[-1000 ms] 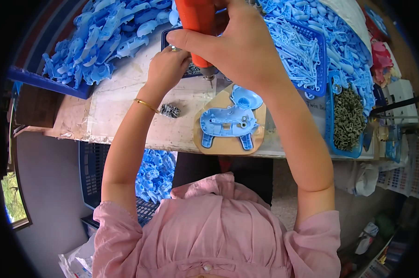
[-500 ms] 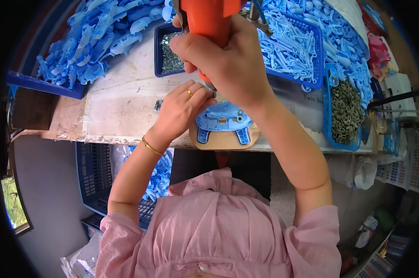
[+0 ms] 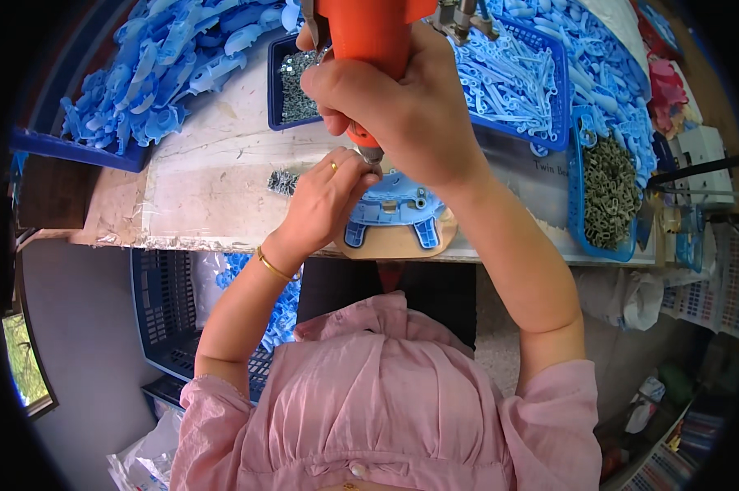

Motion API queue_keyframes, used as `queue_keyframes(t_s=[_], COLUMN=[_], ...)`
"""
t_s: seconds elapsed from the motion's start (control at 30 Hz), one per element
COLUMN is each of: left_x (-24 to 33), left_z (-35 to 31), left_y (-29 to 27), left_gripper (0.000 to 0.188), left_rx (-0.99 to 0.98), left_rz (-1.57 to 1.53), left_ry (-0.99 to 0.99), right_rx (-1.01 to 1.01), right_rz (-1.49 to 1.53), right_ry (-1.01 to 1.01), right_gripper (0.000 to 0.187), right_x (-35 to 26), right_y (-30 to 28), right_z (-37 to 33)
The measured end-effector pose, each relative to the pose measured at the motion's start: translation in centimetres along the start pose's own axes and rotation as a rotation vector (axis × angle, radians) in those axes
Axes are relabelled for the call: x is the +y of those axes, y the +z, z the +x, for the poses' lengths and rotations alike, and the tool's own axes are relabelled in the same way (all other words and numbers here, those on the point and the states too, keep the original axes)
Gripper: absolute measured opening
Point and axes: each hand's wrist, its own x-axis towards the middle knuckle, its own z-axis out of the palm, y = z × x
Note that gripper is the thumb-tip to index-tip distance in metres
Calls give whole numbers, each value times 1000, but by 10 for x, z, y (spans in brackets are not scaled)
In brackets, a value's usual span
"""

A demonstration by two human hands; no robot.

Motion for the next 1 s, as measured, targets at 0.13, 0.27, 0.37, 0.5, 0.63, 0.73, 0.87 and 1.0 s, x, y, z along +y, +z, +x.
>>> queue_keyframes(t_s=[0.13, 0.27, 0.37, 0.5, 0.63, 0.73, 0.87, 1.0], left_x=[2, 5, 7, 5, 4, 3, 2, 4], left_z=[-3, -4, -3, -11, -14, -16, -26, -31], left_y=[-5, -8, -11, -7, -14, -19, -17, -12], left_gripper=[14, 13, 13, 15, 24, 47, 79, 85], left_rx=[-47, -47, -33, -40, -113, -79, -168, -215], left_rz=[-52, -120, -86, -122, -90, 29, 142, 116], left_ry=[-20, -27, -14, 39, 53, 30, -93, -186], right_rx=[-85, -88, -111, -155, -181, -132, -83, -60], right_rz=[72, 25, 5, 27, -14, -18, -103, -126], right_ry=[79, 133, 91, 15, 13, 46, 48, 1], right_gripper=[33, 32, 30, 26, 25, 24, 26, 25], right_x=[-5, -10, 9, 21, 26, 29, 52, 65], right_y=[-4, -2, -7, -3, -5, -1, 1, -1], right_z=[-1, -2, 2, -1, -4, -9, -12, -11])
